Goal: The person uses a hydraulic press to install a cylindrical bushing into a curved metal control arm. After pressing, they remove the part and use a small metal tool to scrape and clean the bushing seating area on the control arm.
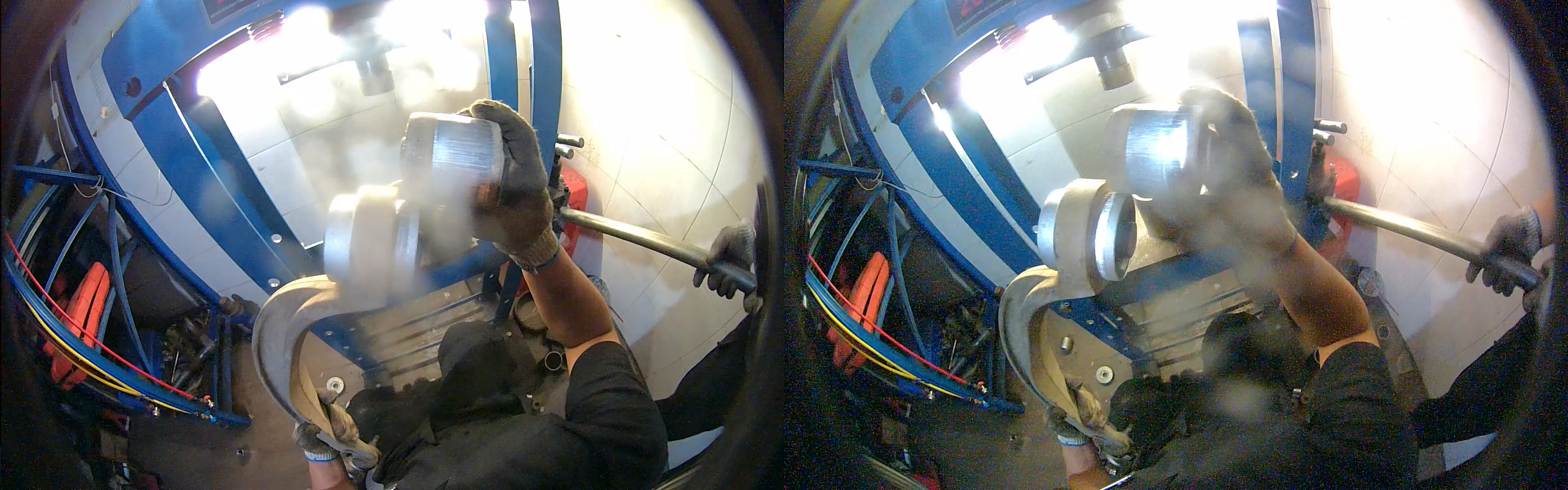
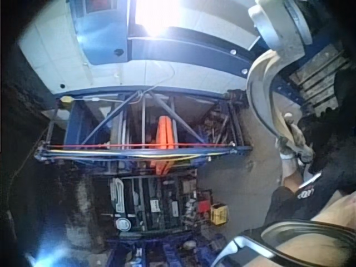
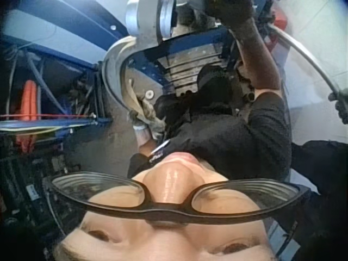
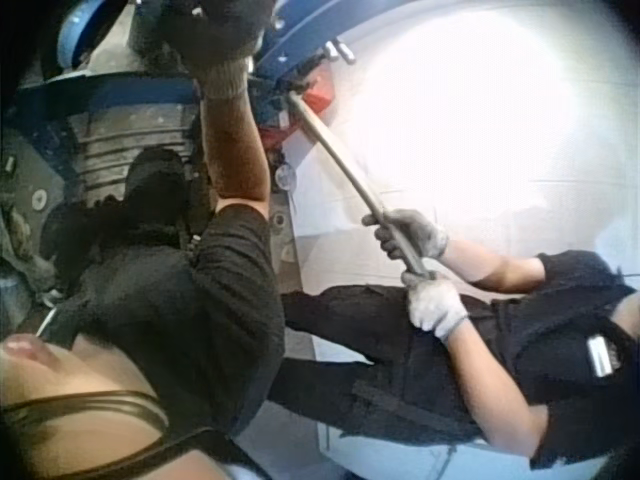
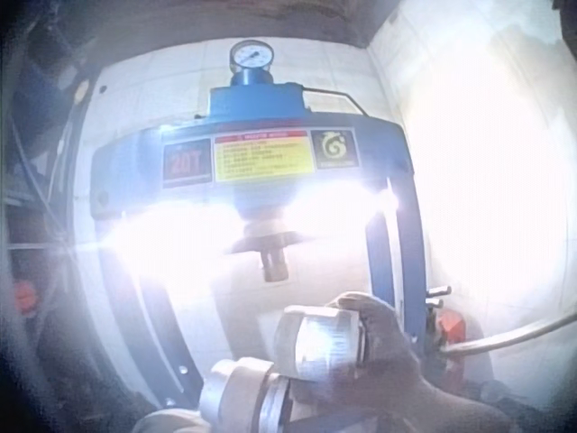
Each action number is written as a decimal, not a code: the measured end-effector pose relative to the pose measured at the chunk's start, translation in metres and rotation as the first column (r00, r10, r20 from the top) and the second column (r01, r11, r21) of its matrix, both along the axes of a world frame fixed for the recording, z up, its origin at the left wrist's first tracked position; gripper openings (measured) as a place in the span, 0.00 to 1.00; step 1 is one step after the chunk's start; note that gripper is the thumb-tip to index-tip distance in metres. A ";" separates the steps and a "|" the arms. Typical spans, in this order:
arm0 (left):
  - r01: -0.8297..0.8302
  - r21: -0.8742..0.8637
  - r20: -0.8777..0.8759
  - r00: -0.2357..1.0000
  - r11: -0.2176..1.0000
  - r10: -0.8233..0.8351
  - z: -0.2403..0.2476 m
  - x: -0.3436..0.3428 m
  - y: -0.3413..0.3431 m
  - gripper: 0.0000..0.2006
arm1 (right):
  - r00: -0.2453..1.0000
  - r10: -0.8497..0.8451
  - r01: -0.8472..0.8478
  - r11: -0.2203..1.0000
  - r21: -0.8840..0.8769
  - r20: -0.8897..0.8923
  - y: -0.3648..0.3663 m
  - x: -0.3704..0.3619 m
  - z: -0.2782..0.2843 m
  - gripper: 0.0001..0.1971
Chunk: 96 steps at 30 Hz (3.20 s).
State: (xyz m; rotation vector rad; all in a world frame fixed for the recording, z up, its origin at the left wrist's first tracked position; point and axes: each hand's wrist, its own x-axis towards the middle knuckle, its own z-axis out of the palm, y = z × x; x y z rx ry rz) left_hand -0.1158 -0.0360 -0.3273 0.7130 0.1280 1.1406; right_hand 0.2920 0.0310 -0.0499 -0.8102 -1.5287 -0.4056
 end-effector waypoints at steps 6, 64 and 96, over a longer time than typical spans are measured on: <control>-0.174 0.049 -0.326 0.928 0.983 0.181 0.012 -0.010 -0.013 0.43 | 0.865 -0.402 0.353 0.913 0.205 0.302 0.001 -0.010 -0.003 0.41; -0.161 0.081 -0.314 0.933 0.984 0.178 0.036 -0.051 -0.073 0.36 | 0.863 0.465 -0.432 0.882 0.189 -0.198 0.064 -0.042 -0.025 0.47; -0.431 0.573 -0.615 0.337 0.698 0.713 0.191 0.047 0.021 0.32 | 0.942 -0.298 0.313 0.627 -0.714 0.151 0.143 0.141 -0.042 0.39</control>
